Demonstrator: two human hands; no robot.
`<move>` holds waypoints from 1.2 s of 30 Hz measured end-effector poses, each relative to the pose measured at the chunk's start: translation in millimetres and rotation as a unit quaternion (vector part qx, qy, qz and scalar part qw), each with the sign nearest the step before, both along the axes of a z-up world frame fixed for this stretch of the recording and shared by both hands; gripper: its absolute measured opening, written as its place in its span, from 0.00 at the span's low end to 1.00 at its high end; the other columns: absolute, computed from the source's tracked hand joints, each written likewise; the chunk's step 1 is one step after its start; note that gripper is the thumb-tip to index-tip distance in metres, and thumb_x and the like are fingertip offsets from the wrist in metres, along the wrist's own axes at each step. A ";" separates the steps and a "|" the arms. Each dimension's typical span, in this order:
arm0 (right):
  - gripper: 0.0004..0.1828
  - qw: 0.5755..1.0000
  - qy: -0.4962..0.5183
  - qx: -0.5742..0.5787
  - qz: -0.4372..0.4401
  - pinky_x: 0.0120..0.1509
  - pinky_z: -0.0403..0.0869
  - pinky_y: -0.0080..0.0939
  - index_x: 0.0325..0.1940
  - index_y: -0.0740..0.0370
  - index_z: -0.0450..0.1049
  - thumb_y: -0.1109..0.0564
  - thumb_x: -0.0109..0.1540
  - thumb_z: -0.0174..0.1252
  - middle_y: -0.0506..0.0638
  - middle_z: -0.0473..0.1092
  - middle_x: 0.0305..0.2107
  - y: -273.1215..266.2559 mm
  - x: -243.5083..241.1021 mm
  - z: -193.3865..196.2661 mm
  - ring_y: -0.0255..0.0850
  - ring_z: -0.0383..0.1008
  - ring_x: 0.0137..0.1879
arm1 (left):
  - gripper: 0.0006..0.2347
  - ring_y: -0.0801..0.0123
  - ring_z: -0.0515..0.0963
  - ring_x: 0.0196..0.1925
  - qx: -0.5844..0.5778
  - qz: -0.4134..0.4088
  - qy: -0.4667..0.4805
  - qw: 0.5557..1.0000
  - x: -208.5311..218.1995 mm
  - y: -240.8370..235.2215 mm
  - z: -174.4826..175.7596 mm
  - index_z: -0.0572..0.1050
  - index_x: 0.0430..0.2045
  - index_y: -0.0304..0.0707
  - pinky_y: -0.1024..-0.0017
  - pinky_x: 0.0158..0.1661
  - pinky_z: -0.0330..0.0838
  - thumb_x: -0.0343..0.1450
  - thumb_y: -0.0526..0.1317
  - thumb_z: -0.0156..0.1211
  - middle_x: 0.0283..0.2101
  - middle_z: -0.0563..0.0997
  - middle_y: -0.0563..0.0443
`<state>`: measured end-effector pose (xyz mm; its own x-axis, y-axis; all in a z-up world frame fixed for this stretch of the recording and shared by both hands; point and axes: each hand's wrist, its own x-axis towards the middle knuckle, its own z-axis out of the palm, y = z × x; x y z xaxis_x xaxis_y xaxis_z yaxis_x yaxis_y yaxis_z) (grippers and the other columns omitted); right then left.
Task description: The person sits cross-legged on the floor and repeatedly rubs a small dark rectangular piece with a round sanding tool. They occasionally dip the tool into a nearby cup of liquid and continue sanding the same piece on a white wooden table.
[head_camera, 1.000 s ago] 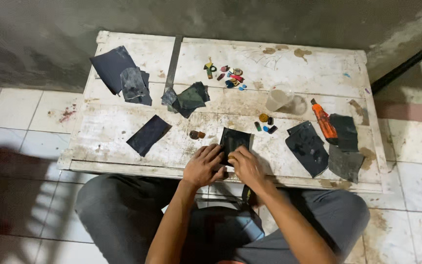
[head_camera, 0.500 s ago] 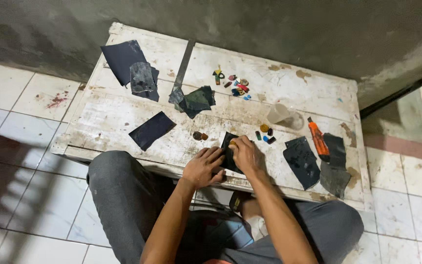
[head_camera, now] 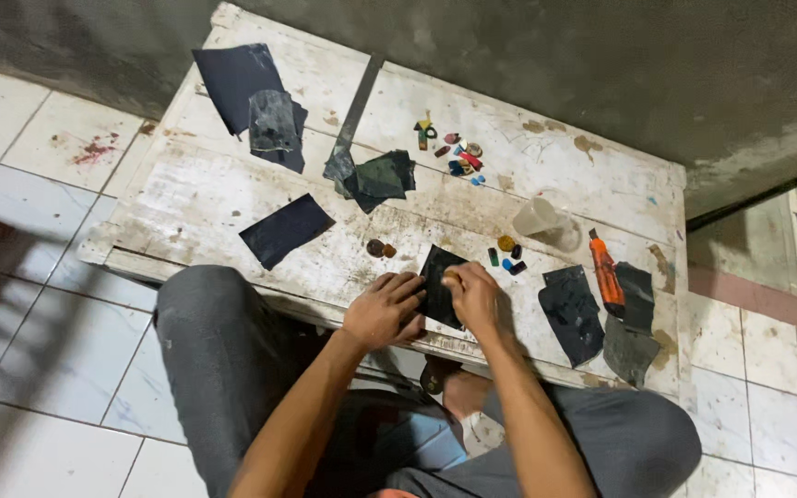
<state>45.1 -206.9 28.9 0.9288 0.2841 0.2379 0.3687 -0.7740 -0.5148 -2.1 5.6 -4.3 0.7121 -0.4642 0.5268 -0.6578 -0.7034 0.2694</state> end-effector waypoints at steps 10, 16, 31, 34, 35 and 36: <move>0.07 1.000 -0.011 0.001 0.000 0.42 0.74 0.46 0.38 0.53 0.79 0.54 0.57 0.66 0.49 0.71 0.29 -12.3 1.2 -25.6 0.50 0.75 0.35 | 0.20 0.53 0.68 0.64 0.129 0.047 0.137 0.981 -2.2 -33.8 -6.4 0.80 0.41 0.39 0.60 0.56 0.65 0.65 0.54 0.57 0.57 0.75 0.43; 0.08 1.000 0.010 0.004 0.012 0.41 0.75 0.49 0.40 0.55 0.79 0.52 0.61 0.63 0.49 0.73 0.31 -4.9 2.7 -13.0 0.51 0.75 0.36 | 0.40 0.43 0.47 0.75 0.266 0.004 0.303 0.915 -15.7 -33.5 37.3 0.55 0.67 0.30 0.54 0.70 0.42 0.65 0.60 0.59 0.73 0.49 0.30; 0.10 0.998 -0.004 -0.060 -0.002 0.37 0.75 0.45 0.39 0.52 0.80 0.48 0.58 0.66 0.47 0.68 0.25 9.2 15.3 -4.1 0.47 0.75 0.33 | 0.52 0.45 0.32 0.77 0.265 0.019 0.290 0.919 -26.4 -37.0 3.6 0.40 0.71 0.42 0.54 0.71 0.31 0.57 0.67 0.57 0.75 0.35 0.33; 0.11 0.998 -0.049 -0.040 -0.010 0.39 0.75 0.41 0.44 0.56 0.78 0.48 0.66 0.59 0.47 0.71 0.32 7.6 35.7 -20.9 0.47 0.75 0.37 | 0.52 0.43 0.35 0.76 0.240 0.007 0.293 0.926 -25.4 -31.4 8.1 0.42 0.71 0.40 0.53 0.71 0.35 0.56 0.66 0.60 0.74 0.37 0.32; 0.10 0.997 -0.027 -0.065 -0.005 0.39 0.76 0.44 0.44 0.56 0.78 0.50 0.65 0.60 0.47 0.71 0.33 4.9 37.6 -23.8 0.48 0.76 0.37 | 0.51 0.44 0.33 0.77 0.256 0.006 0.298 0.920 -26.1 -31.9 11.5 0.41 0.71 0.41 0.53 0.71 0.34 0.57 0.66 0.59 0.75 0.36 0.33; 0.09 0.996 -0.004 -0.091 0.000 0.39 0.76 0.47 0.44 0.56 0.78 0.51 0.63 0.60 0.47 0.71 0.34 1.9 40.2 -27.6 0.48 0.76 0.38 | 0.51 0.45 0.32 0.77 0.272 0.006 0.303 0.913 -26.4 -32.6 14.1 0.39 0.71 0.42 0.52 0.71 0.33 0.59 0.66 0.57 0.75 0.35 0.34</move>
